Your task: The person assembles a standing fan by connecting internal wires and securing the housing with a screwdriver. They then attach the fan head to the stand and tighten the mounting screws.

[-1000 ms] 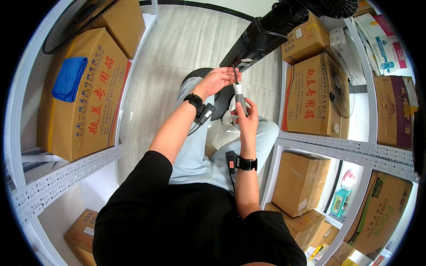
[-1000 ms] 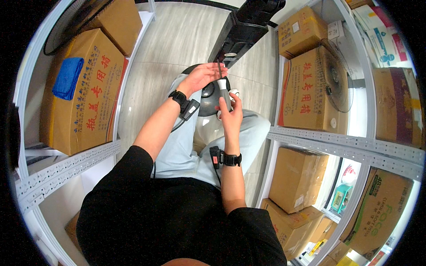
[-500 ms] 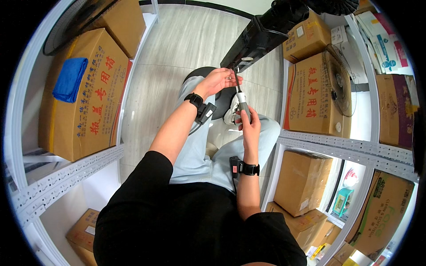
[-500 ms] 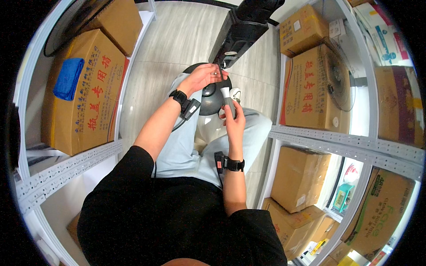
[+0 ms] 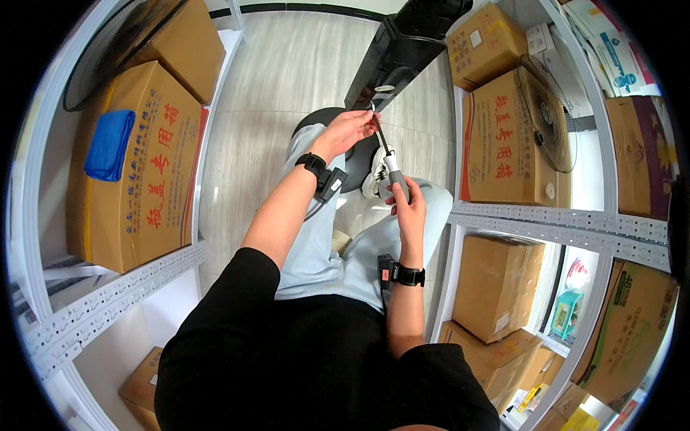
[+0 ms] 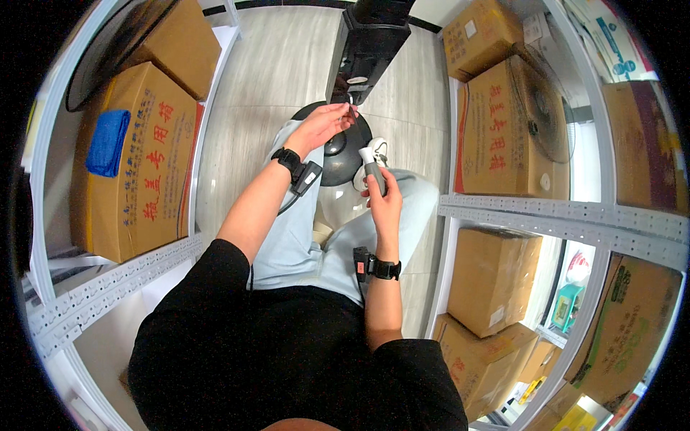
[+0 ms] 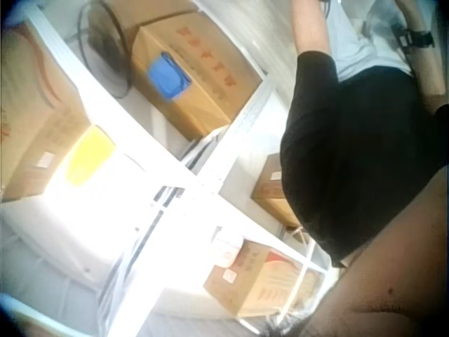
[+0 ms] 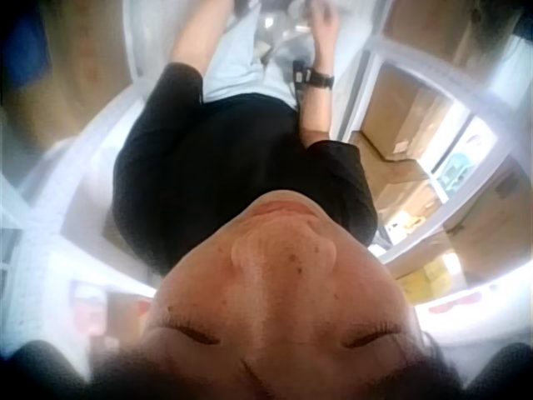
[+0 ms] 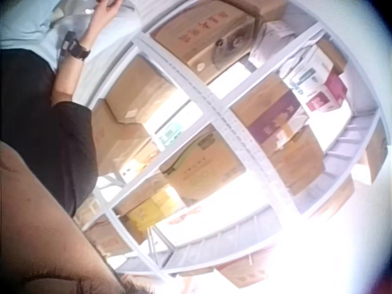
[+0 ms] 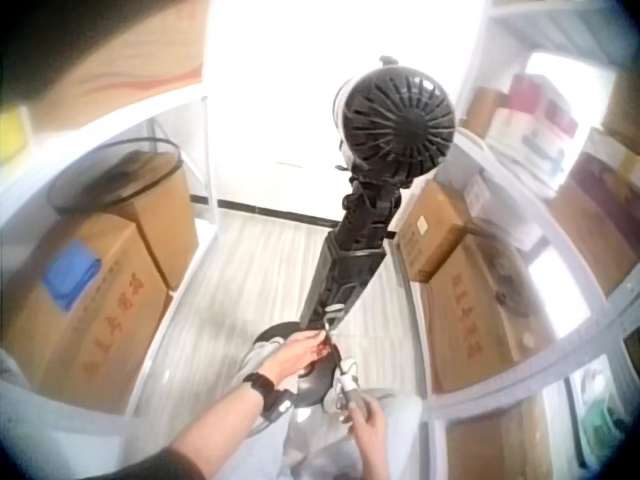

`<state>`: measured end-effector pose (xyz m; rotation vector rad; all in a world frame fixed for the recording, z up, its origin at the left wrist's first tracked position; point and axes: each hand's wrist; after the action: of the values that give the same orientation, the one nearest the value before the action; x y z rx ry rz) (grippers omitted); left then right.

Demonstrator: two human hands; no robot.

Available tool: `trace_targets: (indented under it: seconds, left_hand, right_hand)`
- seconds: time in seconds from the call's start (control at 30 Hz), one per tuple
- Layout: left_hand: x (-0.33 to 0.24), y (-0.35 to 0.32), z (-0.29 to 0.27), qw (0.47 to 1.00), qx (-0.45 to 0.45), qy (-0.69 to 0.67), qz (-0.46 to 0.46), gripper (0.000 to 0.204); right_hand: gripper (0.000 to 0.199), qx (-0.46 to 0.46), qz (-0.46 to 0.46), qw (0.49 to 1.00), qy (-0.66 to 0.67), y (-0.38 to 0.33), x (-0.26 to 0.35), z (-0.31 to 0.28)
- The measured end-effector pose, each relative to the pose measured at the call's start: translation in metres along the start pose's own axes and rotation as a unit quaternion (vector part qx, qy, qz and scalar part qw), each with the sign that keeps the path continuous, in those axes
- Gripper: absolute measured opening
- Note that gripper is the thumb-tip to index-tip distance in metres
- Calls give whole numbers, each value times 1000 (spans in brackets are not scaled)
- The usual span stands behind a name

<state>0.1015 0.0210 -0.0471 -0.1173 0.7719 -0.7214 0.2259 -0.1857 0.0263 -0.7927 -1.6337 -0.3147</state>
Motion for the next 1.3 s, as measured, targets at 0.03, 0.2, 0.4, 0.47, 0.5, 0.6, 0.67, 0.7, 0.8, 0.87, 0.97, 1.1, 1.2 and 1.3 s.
trace_targets:
  seconds: [0.03, 0.2, 0.4, 0.47, 0.5, 0.6, 0.67, 0.7, 0.8, 0.87, 0.97, 1.1, 1.2, 1.3]
  left_hand:
    - [1, 0, 1, 1000, 1, -1, 3, 22]
    - [2, 0, 5, 1000, -16, -3, 3, 22]
    - [6, 5, 6, 1000, -5, 1, -8, 23]
    - [8, 6, 5, 1000, -1, 5, -2, 23]
    - [9, 7, 5, 1000, 0, 6, 1, 23]
    - [9, 6, 7, 1000, -1, 14, -4, 23]
    - [8, 6, 7, 1000, 0, 25, -3, 22]
    - [8, 6, 8, 1000, 1, 31, -2, 22]
    - [7, 3, 13, 998, -3, 62, -5, 21]
    - [7, 6, 11, 997, 0, 75, -2, 20]
    - [9, 7, 11, 996, -1, 91, -1, 18]
    - [9, 8, 13, 998, -1, 59, -18, 18]
    - [12, 9, 14, 998, 18, -54, -40, 20]
    - [16, 14, 24, 992, 16, -105, -73, 22]
  right_hand:
    - [34, -1, 1, 1000, 3, 0, -1, -2]
    - [34, -10, 4, 1000, -21, -4, 5, -4]
    - [38, -20, -14, 999, -25, 1, -5, -11]
    - [38, -23, -13, 999, -31, 1, -5, -12]
    - [38, -25, -12, 999, -34, 1, -5, -13]
    - [37, -26, -16, 999, -38, 2, -7, -15]
    - [37, -22, -11, 999, -36, 2, -7, -16]
    - [37, -19, -8, 999, -35, 2, -6, -16]
    - [34, -33, -10, 998, -54, 1, -3, -21]
    - [35, -43, -40, 996, -68, 1, -1, -22]
    - [37, -55, -53, 994, -78, 4, -5, -27]
    - [37, -66, -76, 989, -105, 5, -8, -27]
    - [38, -66, -78, 990, -96, 4, -11, -22]
    - [38, -72, -83, 993, -46, 6, -18, -18]
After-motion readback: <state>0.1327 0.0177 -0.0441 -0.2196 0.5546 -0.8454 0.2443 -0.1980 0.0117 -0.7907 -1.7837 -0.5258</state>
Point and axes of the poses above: each hand's wrist, its own y-axis towards the middle knuckle, its own z-axis out of the palm, x = y × z, and after that the axes turned 13 degrees about -x, right-handed
